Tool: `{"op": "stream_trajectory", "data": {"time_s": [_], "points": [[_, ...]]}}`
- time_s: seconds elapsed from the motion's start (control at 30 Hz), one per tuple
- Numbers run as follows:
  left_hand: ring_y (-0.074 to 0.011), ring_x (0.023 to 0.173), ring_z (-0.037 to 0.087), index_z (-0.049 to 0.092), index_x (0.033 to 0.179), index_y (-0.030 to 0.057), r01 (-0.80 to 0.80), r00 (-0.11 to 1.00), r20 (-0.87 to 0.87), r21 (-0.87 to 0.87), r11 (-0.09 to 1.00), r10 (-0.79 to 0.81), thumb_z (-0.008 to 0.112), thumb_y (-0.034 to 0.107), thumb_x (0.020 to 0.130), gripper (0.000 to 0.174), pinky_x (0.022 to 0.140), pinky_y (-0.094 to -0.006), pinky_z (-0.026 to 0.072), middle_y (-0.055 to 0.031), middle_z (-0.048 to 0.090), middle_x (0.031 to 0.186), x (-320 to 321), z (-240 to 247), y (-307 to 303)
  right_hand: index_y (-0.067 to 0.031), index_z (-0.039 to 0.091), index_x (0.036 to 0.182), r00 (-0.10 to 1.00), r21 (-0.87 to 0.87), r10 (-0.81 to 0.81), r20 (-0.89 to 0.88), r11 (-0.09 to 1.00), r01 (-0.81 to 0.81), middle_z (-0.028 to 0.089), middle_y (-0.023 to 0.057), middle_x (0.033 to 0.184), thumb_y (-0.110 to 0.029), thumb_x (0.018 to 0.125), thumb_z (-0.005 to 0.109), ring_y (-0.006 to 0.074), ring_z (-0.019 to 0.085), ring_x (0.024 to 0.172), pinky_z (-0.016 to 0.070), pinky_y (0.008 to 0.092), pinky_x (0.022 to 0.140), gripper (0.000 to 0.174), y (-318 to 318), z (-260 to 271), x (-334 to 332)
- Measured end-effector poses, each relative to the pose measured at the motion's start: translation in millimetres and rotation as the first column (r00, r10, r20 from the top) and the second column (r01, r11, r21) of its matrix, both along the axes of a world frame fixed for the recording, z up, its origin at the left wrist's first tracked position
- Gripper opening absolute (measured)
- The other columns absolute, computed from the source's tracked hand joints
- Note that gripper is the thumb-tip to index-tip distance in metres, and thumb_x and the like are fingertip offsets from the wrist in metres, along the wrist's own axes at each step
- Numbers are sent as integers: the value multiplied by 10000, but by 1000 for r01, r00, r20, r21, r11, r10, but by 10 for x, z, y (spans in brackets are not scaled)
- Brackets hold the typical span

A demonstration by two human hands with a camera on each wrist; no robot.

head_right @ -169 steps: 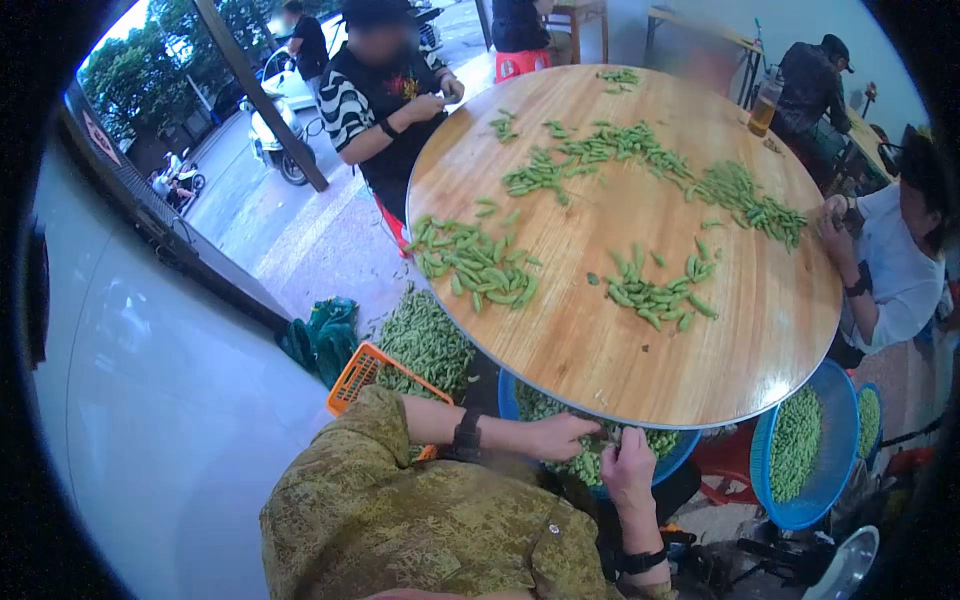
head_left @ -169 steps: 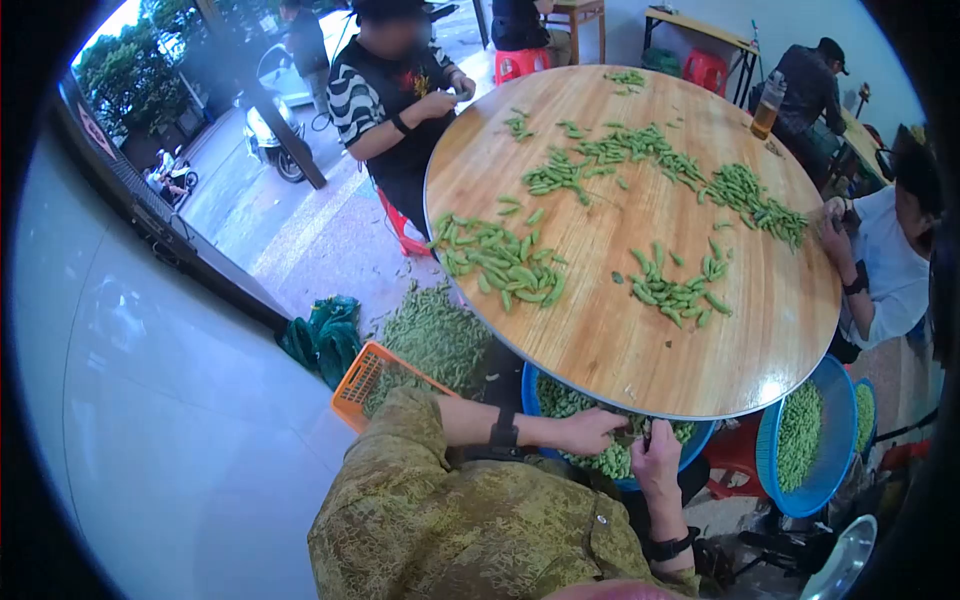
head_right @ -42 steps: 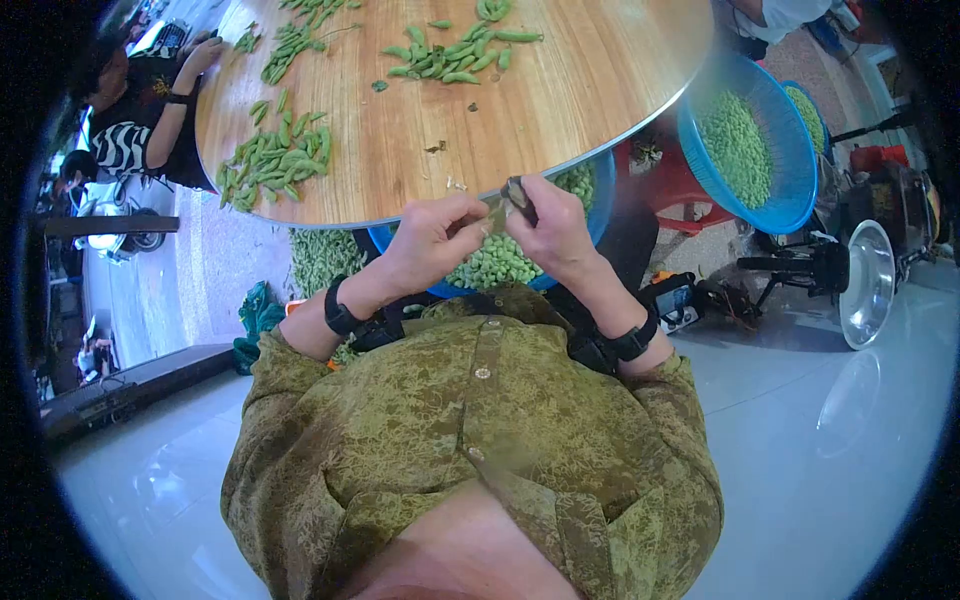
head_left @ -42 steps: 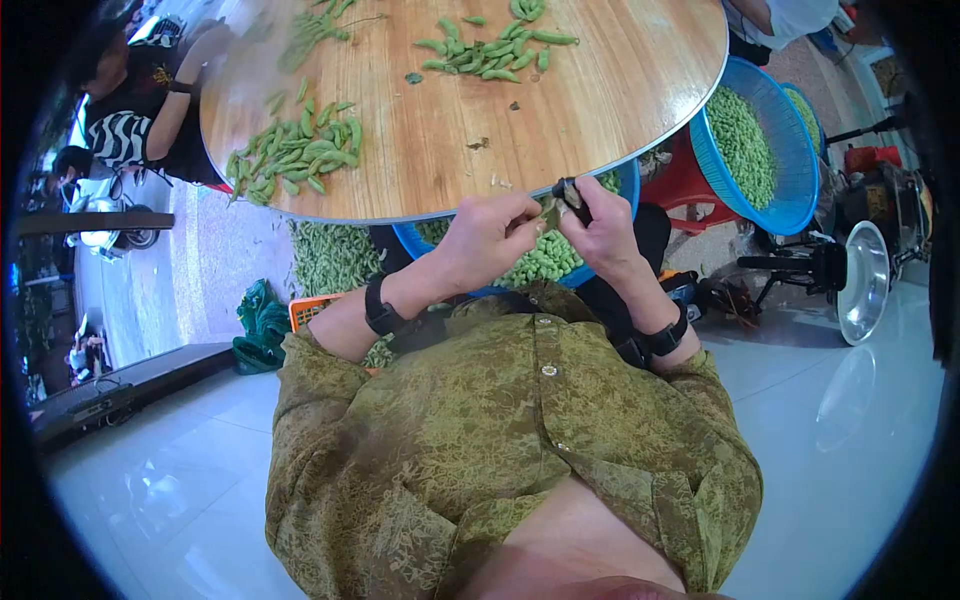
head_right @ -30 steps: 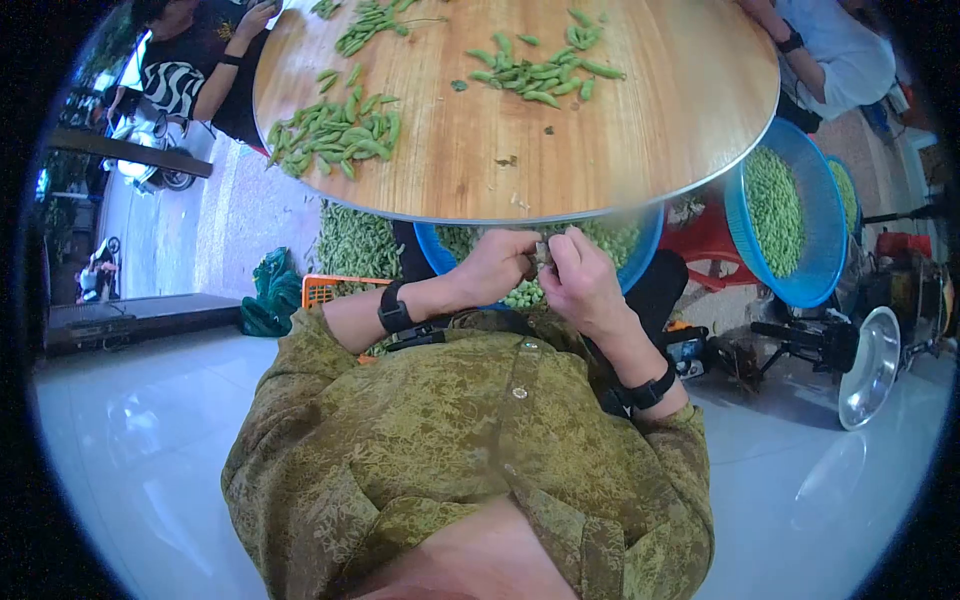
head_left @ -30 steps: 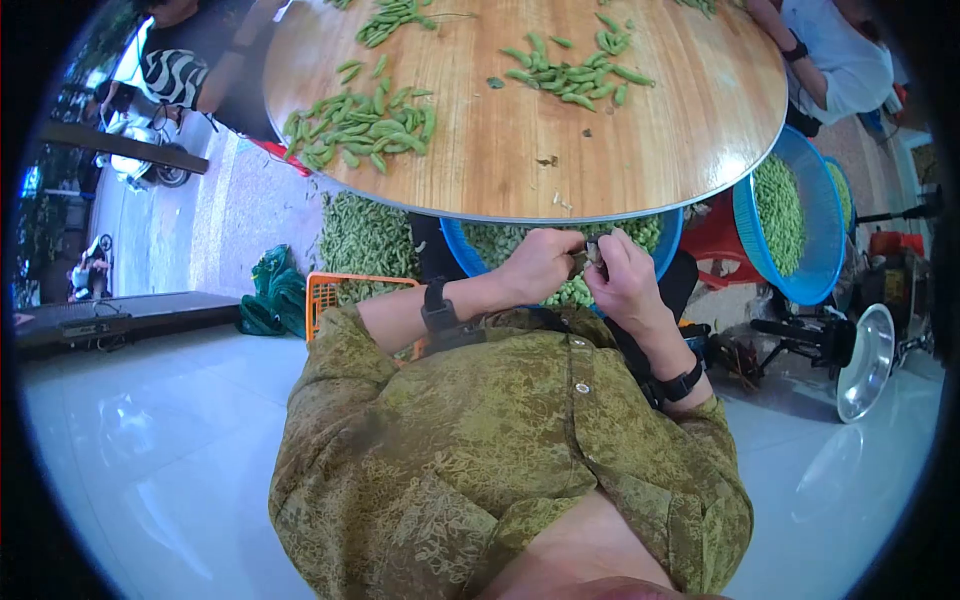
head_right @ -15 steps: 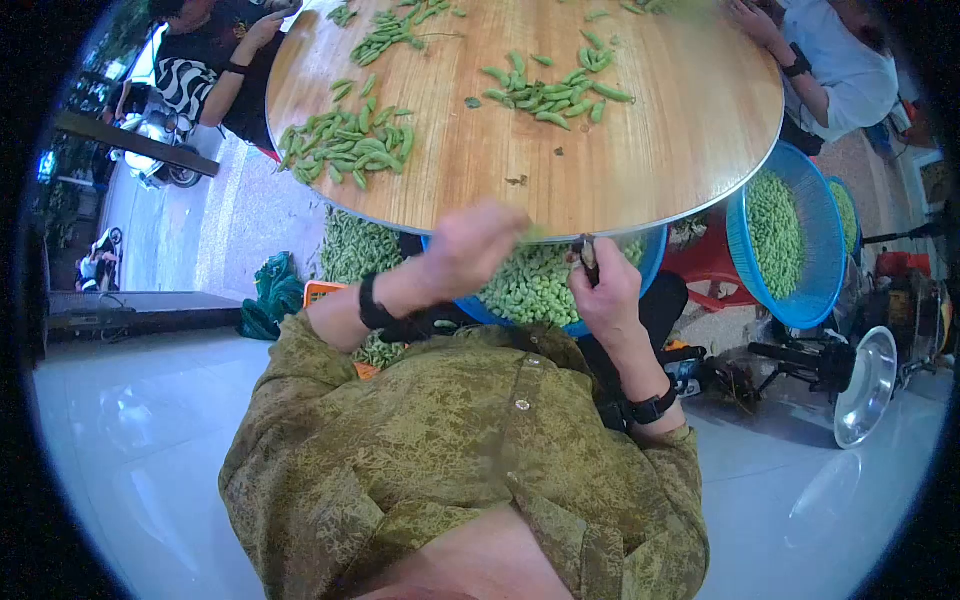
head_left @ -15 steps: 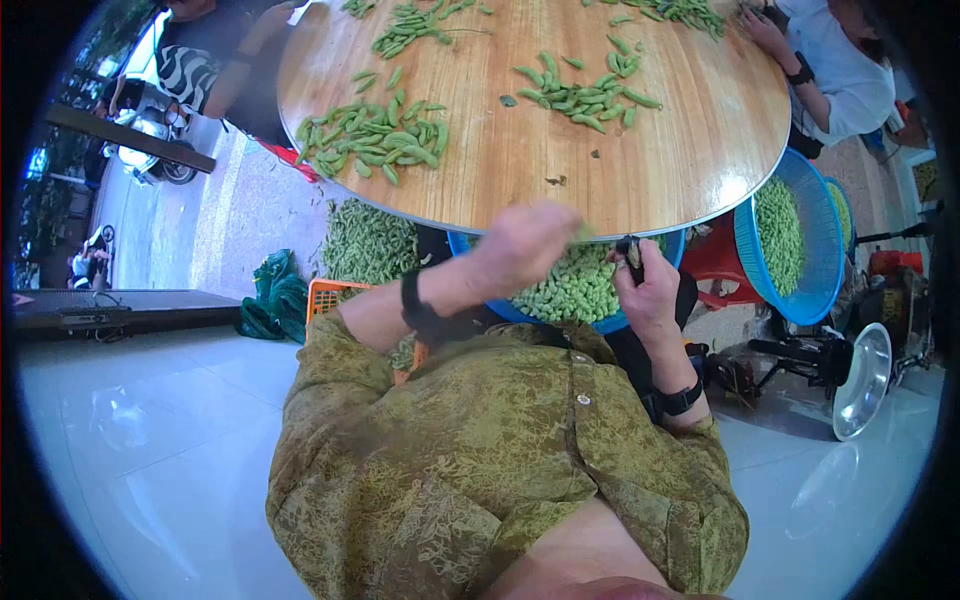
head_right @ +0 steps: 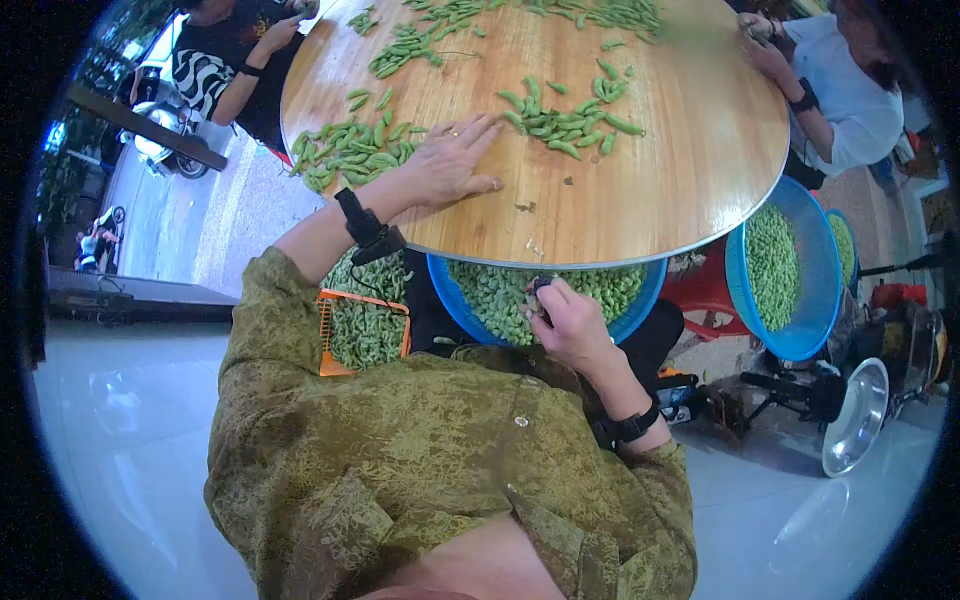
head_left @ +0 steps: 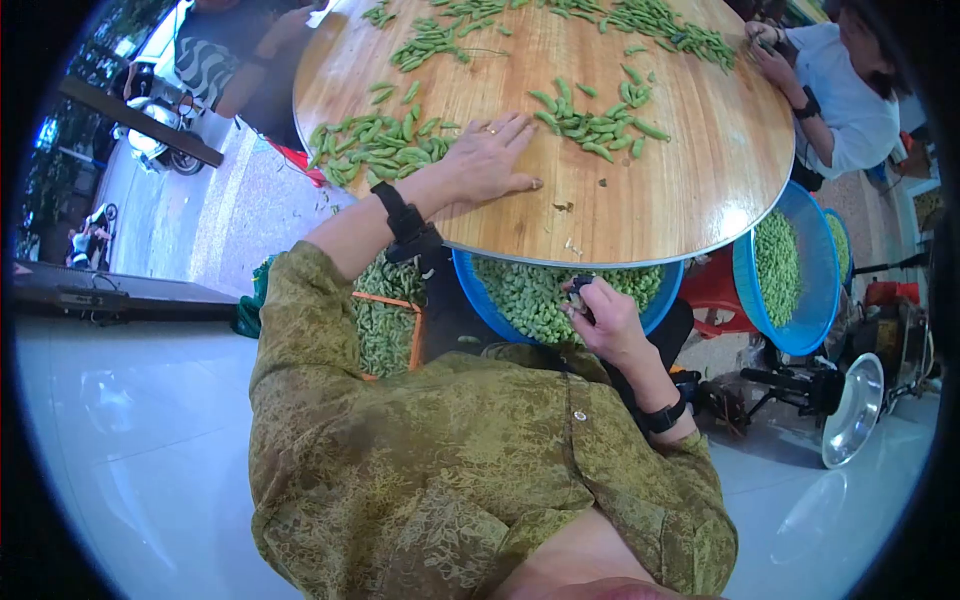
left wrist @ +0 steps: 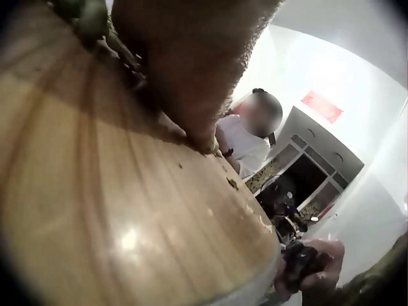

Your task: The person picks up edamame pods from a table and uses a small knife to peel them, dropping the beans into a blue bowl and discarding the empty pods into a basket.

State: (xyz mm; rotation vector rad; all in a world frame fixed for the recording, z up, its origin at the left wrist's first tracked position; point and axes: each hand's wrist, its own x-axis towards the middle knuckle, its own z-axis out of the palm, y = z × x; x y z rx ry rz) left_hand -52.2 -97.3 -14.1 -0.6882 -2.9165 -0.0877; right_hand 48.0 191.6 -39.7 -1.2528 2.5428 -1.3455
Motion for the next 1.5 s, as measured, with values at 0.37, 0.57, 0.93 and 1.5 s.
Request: {"op": "stream_trajectory", "data": {"time_s": [0.37, 0.57, 0.93, 1.5], "points": [[-367, 1361, 285, 316, 1394, -30, -516, 856, -79, -174, 839, 510, 473, 600, 867, 836, 1038, -611, 247, -198, 328, 1456, 389, 12, -1196, -18, 497, 787, 995, -16, -52, 82, 998, 53, 460, 127, 672, -39, 771, 683, 307, 506, 549, 401, 379, 483, 187, 26, -67, -52], [-379, 1216, 462, 417, 1336, 11, -922, 333, 156, -155, 356, 930, 507, 606, 842, 779, 951, -546, 385, -211, 426, 1376, 881, 6, -1716, -9, 497, 784, 994, -29, -65, 90, 997, 68, 461, 128, 676, -32, 775, 681, 301, 503, 552, 393, 370, 482, 186, 61, -111, -98], [-356, 1088, 542, 570, 1079, 75, -539, 833, -134, 25, 842, 537, 548, 334, 866, 336, 885, -504, 416, -175, 573, 1177, -411, 46, -1529, -6, 497, 782, 997, -1, -37, 69, 999, 37, 472, 140, 676, -50, 774, 688, 326, 509, 571, 407, 386, 512, 196, -47, -5, -15], [-346, 880, 614, 646, 973, 60, -223, 960, -134, 160, 962, 245, 515, 86, 817, 205, 763, -430, 489, -165, 643, 916, -104, 314, -1189, 7, 488, 834, 947, -190, -38, 318, 976, 103, 436, 122, 603, -86, 861, 585, 263, 453, 511, 358, 357, 496, 137, 144, 81, -61]]}}
